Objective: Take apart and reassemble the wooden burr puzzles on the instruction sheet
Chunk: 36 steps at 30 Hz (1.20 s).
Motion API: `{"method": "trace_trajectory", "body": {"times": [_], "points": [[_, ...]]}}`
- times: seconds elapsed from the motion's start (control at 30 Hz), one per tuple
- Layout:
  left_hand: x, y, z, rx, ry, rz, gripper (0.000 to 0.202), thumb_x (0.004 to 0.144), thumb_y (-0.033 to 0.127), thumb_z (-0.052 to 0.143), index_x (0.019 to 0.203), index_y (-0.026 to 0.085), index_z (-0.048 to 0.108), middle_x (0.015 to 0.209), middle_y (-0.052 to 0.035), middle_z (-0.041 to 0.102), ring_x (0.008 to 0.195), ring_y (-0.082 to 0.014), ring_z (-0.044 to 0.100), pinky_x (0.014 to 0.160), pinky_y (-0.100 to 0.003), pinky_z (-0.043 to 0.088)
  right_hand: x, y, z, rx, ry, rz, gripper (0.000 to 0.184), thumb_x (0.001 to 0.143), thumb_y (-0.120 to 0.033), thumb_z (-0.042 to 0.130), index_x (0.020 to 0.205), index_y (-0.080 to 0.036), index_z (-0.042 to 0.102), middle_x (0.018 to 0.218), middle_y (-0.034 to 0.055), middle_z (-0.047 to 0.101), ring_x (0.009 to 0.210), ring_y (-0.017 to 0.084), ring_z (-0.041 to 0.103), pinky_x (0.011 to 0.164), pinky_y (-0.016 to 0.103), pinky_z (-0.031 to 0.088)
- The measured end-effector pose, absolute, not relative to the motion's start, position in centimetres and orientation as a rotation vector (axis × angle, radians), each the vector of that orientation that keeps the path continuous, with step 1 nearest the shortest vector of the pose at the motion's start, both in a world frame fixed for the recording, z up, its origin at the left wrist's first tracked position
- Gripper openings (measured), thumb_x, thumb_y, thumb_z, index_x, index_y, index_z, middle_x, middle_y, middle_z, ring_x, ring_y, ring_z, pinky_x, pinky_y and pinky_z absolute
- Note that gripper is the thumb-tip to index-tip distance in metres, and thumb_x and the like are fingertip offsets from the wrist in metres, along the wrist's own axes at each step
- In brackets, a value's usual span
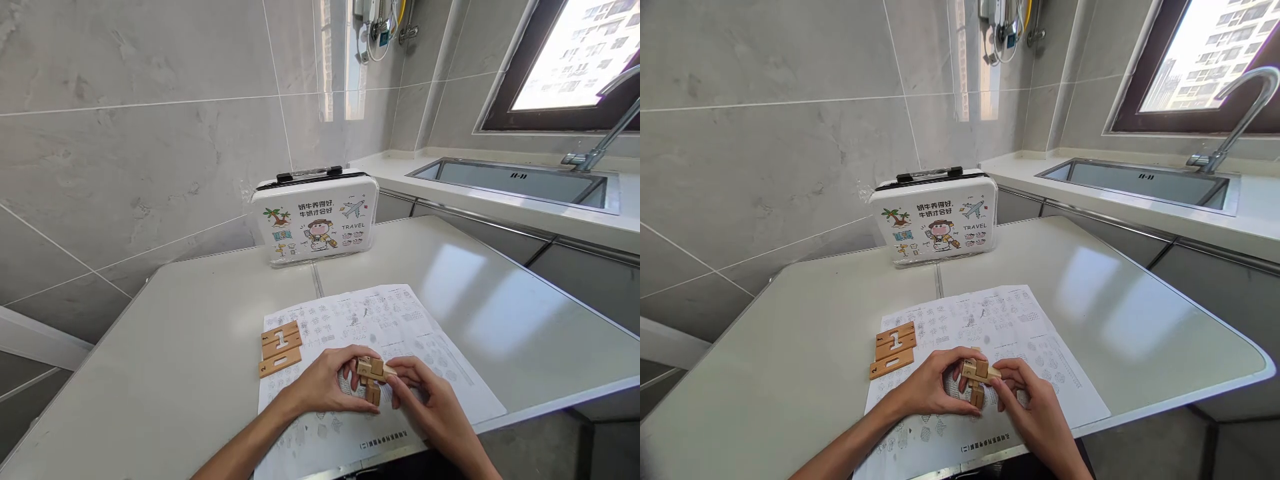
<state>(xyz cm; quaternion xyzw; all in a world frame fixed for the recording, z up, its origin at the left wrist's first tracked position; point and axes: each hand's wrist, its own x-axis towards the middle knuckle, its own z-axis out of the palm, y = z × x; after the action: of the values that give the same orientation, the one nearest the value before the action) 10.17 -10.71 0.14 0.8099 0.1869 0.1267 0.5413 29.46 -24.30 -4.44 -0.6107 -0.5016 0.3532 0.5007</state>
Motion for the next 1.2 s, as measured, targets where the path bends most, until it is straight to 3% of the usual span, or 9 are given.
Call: {"method": "trace_trajectory", "body": {"times": [0.17, 0.27, 0.43, 0.53, 0.7, 0.97, 1.1, 1.2], "points": [[10.2, -10.6, -0.1, 1.766, 0.529, 0.351, 0.076, 0.065, 0.044, 0.094, 0.131, 0.023, 0.063, 0.083, 0.0015, 0.065, 0.071, -0.0141, 0.059, 0.070, -0.027, 0.048, 29.6, -24.1, -4.6, -1.489, -1.210, 0.786, 0.032, 0.100, -0.050, 0.058, 0.115, -0.022, 0.064, 0.079, 0.0027, 0.074, 0.070, 0.019, 0.073, 0.069, 0.029, 0.060], [10.3, -10.2, -0.7, 1.608, 0.611, 0.420, 0.078, 0.064, 0.040, 0.095, 0.132, 0.023, 0.059, 0.087, 0.0017, 0.065, 0.070, -0.0123, 0.058, 0.072, -0.028, 0.050, 29.2, -23.9, -4.5, -1.546, -1.243, 0.725, 0.033, 0.099, -0.051, 0.059, 0.116, -0.022, 0.063, 0.085, 0.0038, 0.075, 0.066, 0.018, 0.069, 0.063, 0.028, 0.057], [10.4, -9.5, -1.6, 1.483, 0.645, 0.515, 0.075, 0.069, 0.039, 0.093, 0.133, 0.022, 0.058, 0.101, -0.0026, 0.067, 0.074, -0.0113, 0.059, 0.079, -0.029, 0.051, 27.3, -23.1, -4.2, -1.785, -1.401, 0.514, 0.030, 0.094, -0.055, 0.065, 0.100, -0.026, 0.063, 0.072, -0.0031, 0.066, 0.054, 0.015, 0.059, 0.054, 0.027, 0.048], [10.5, -9.4, -1.6, 1.468, 0.649, 0.527, 0.073, 0.070, 0.039, 0.093, 0.131, 0.021, 0.058, 0.105, -0.0042, 0.067, 0.077, -0.0121, 0.061, 0.083, -0.031, 0.051, 26.3, -22.6, -4.5, -1.852, -1.488, 0.304, 0.035, 0.088, -0.058, 0.071, 0.090, -0.026, 0.060, 0.069, -0.0039, 0.061, 0.057, 0.016, 0.061, 0.054, 0.027, 0.044], [10.6, -9.5, -1.4, 1.468, 0.651, 0.530, 0.073, 0.071, 0.038, 0.092, 0.133, 0.020, 0.056, 0.105, -0.0044, 0.066, 0.075, -0.0110, 0.058, 0.080, -0.031, 0.051, 26.0, -22.5, -4.9, -1.843, -1.547, 0.203, 0.030, 0.098, -0.053, 0.060, 0.087, -0.025, 0.059, 0.071, -0.0029, 0.061, 0.058, 0.016, 0.062, 0.054, 0.026, 0.042], [10.5, -10.1, -1.1, 1.600, 0.662, 0.525, 0.066, 0.076, 0.035, 0.088, 0.133, 0.023, 0.057, 0.104, -0.0032, 0.065, 0.076, -0.0114, 0.055, 0.074, -0.026, 0.049, 26.3, -23.4, -4.4, -1.781, -1.412, 0.361, 0.036, 0.104, -0.055, 0.050, 0.113, -0.025, 0.068, 0.064, -0.0024, 0.063, 0.051, 0.017, 0.059, 0.053, 0.026, 0.049], [10.5, -10.4, -1.0, 1.648, 0.666, 0.515, 0.070, 0.074, 0.039, 0.089, 0.134, 0.023, 0.056, 0.098, -0.0015, 0.064, 0.074, -0.0118, 0.055, 0.072, -0.026, 0.050, 26.2, -23.5, -4.4, -1.716, -1.378, 0.384, 0.037, 0.105, -0.050, 0.047, 0.124, -0.025, 0.067, 0.091, 0.0061, 0.075, 0.067, 0.019, 0.068, 0.063, 0.029, 0.057], [10.6, -10.4, -1.0, 1.708, 0.672, 0.501, 0.072, 0.074, 0.041, 0.088, 0.135, 0.023, 0.055, 0.086, 0.0021, 0.061, 0.071, -0.0121, 0.054, 0.072, -0.027, 0.050, 26.2, -23.6, -4.4, -1.682, -1.359, 0.407, 0.038, 0.107, -0.047, 0.044, 0.129, -0.025, 0.065, 0.106, 0.0104, 0.074, 0.076, 0.021, 0.070, 0.069, 0.031, 0.059]]}}
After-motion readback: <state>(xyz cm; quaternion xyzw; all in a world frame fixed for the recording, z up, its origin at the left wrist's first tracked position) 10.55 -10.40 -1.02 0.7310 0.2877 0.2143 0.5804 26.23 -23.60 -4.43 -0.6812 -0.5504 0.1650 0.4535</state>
